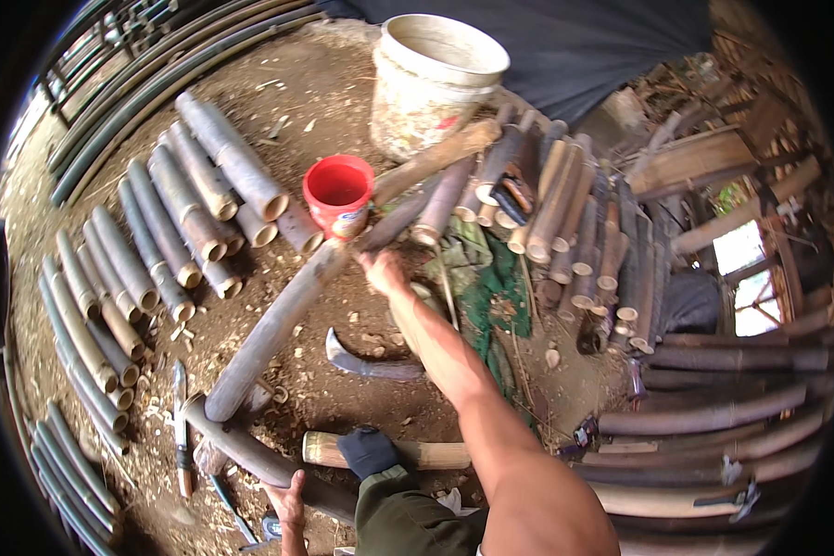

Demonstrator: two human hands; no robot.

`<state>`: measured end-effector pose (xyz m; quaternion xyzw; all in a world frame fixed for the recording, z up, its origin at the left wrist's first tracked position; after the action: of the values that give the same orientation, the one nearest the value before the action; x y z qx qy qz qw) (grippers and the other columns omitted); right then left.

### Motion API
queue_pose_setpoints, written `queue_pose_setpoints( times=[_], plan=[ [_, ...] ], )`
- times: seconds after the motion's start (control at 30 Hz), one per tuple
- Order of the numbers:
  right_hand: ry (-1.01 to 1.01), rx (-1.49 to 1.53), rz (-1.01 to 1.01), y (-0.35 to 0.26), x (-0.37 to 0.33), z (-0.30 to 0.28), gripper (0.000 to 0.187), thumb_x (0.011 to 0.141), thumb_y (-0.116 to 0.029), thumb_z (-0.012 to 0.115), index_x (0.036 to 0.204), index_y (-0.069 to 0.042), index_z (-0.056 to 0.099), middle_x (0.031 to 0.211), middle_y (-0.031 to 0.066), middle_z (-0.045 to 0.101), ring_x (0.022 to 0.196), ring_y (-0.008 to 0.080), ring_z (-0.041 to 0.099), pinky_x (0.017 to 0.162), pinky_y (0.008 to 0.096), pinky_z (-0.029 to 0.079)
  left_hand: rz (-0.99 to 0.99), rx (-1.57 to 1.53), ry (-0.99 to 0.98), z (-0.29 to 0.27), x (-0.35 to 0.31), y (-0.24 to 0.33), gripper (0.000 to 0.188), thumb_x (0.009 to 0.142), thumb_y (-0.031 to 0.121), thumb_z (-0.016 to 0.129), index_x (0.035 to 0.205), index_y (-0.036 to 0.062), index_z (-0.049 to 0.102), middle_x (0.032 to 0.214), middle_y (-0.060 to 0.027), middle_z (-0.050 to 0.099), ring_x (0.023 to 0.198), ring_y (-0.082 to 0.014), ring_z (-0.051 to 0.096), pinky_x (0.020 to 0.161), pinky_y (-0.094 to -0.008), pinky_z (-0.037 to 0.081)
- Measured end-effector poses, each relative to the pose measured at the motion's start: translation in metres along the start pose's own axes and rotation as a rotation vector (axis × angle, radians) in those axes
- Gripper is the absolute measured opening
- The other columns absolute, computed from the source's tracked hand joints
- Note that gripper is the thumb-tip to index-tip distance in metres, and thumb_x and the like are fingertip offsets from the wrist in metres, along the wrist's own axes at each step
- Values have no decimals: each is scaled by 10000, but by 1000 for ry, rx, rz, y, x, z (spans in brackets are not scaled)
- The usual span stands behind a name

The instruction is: The person works on bamboo pieces by hand using various tools; they use a knife to shave the end of a bamboo pole, scrape the inside of a hollow bamboo section with a curved blade, and measure a joint with a tape measure.

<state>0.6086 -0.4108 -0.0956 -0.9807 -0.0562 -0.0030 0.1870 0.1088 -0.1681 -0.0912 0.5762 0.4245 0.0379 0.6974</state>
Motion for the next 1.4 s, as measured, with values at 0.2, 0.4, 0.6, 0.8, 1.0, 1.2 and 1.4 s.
queue_pose_setpoints(
  times=[0.2, 0.4, 0.6, 0.8, 1.0, 1.2, 1.4],
  plan=[
    [440, -50, -25, 18, -81, -171, 520, 864, -327, 687, 1242, -3, 536, 1241, 198, 520, 1134, 364, 519, 942, 518, 431, 42, 146, 40, -18, 1, 14, 900, 785, 192, 841, 1444, -28, 270, 1288, -193, 492, 1135, -280, 514, 1040, -388, 395],
    [556, -152, 993, 270, -68, -285, 684, 902, -423, 600, 1451, -79, 382, 1440, 234, 377, 1261, 432, 460, 1061, 520, 417, -214, 303, -113, 5, -11, 35, 1080, 805, 388, 816, 1534, -60, 158, 1493, -236, 386, 1333, -312, 432, 1113, -435, 385],
    [240, -583, 791, 383, -70, -283, 648, 879, -425, 663, 1356, -30, 475, 1409, 231, 471, 1332, 366, 445, 1088, 457, 403, -58, 95, -27, 7, -12, 14, 821, 807, 179, 819, 1420, -25, 313, 1236, -174, 536, 1096, -268, 537, 997, -389, 431],
    [291, -395, 843, 323, -55, -221, 665, 841, -417, 694, 1308, 16, 505, 1345, 246, 536, 1300, 392, 482, 1073, 483, 416, -2, 240, 22, -48, 3, 7, 838, 783, 197, 852, 1380, -37, 312, 1225, -182, 524, 1080, -247, 522, 997, -377, 420],
    [333, -388, 745, 404, -31, -369, 608, 859, -505, 667, 1189, 3, 626, 1096, 225, 674, 1046, 349, 659, 916, 455, 521, -7, 10, -60, 29, 13, 0, 928, 727, 311, 889, 1359, -37, 306, 1223, -202, 532, 1081, -280, 554, 968, -397, 473],
    [388, 1390, 657, 188, -278, -183, 419, 979, -482, 494, 1059, -72, 519, 869, 72, 560, 744, 187, 543, 665, 332, 475, 12, 143, 97, -38, -8, 9, 983, 696, 332, 910, 1361, -33, 284, 1228, -220, 544, 1080, -292, 581, 954, -400, 500],
    [-121, 597, 9, 45, -325, -162, 531, 926, -252, 524, 1356, 54, 466, 1152, 208, 613, 940, 322, 642, 816, 418, 545, -23, 56, 32, -14, 1, 7, 984, 691, 318, 913, 1363, -30, 284, 1233, -213, 544, 1100, -291, 580, 968, -397, 498]
  ],
)
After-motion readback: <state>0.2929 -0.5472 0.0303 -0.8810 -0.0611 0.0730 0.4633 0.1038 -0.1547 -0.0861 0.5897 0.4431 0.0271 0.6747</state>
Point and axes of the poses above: each hand's wrist, its own x-axis towards the middle knuckle, its own z-axis out of the palm, y = z × x, the point moved 3 cm from there along x, towards the middle knuckle
